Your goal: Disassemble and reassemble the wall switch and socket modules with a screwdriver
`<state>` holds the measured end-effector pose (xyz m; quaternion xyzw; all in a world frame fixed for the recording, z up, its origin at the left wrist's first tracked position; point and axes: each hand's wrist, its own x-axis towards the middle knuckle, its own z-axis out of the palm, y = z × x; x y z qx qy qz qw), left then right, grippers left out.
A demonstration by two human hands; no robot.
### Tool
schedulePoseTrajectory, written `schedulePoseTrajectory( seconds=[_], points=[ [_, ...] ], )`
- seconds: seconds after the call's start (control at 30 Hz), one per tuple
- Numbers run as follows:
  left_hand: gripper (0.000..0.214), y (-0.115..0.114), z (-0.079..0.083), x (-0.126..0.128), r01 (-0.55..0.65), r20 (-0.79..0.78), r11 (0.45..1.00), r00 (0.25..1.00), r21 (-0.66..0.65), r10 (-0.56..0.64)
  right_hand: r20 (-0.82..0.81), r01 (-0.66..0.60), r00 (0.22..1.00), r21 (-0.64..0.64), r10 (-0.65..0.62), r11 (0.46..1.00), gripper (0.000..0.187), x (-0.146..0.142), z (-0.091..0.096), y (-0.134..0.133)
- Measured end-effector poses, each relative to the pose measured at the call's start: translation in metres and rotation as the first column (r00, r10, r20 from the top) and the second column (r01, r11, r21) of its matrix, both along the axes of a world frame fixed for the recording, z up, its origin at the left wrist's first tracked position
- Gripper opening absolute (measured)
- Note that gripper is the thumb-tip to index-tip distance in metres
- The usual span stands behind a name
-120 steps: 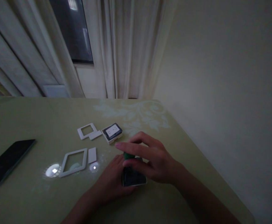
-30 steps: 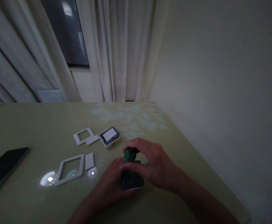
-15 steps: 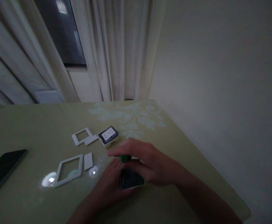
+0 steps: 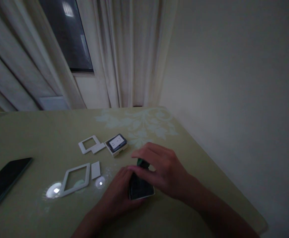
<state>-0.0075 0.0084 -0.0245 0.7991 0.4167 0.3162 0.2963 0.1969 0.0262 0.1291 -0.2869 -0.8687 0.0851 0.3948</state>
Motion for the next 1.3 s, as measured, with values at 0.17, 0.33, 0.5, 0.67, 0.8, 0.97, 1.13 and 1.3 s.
schedulePoseTrajectory(
  seconds=[0.17,0.33,0.5,0.67,0.8,0.97,1.13,1.3],
  points=[
    [0.078,0.002,0.011,-0.001,-0.061,0.046,0.997,0.997,0.039,0.059,-0.181,0.147,0.968,-0.16,-0.176,0.976,0.02,0.028,0.019,0.008],
    [0.086,-0.003,0.017,-0.005,-0.172,0.135,0.973,0.979,0.152,0.152,0.097,0.149,0.988,-0.37,-0.122,0.917,0.03,0.037,0.016,0.016],
    [0.082,-0.008,0.021,-0.005,-0.245,0.233,0.931,0.955,0.27,0.183,0.284,0.117,0.958,-0.504,0.036,0.856,0.049,0.02,-0.003,0.026],
    [0.088,-0.007,0.015,-0.007,-0.22,0.291,0.948,0.945,0.229,0.149,0.267,0.09,0.959,-0.596,0.092,0.798,0.031,0.012,-0.008,0.031],
    [0.087,-0.009,0.015,-0.009,-0.12,0.289,0.983,0.954,0.141,0.075,0.289,0.156,0.957,-0.606,0.033,0.78,0.033,0.011,-0.009,0.031],
    [0.044,-0.013,0.03,-0.01,-0.075,0.392,0.992,0.914,-0.103,0.11,0.287,0.169,0.958,-0.624,0.023,0.763,0.033,0.012,-0.013,0.033],
    [0.034,-0.005,0.037,-0.012,-0.103,0.5,0.968,0.84,-0.229,0.208,0.241,0.101,0.968,-0.627,0.069,0.773,0.037,0.012,-0.017,0.036],
    [0.035,0.001,0.036,-0.01,-0.121,0.565,0.955,0.783,-0.271,0.26,0.24,0.062,0.964,-0.631,0.118,0.773,0.061,0.008,-0.02,0.035]
  ],
)
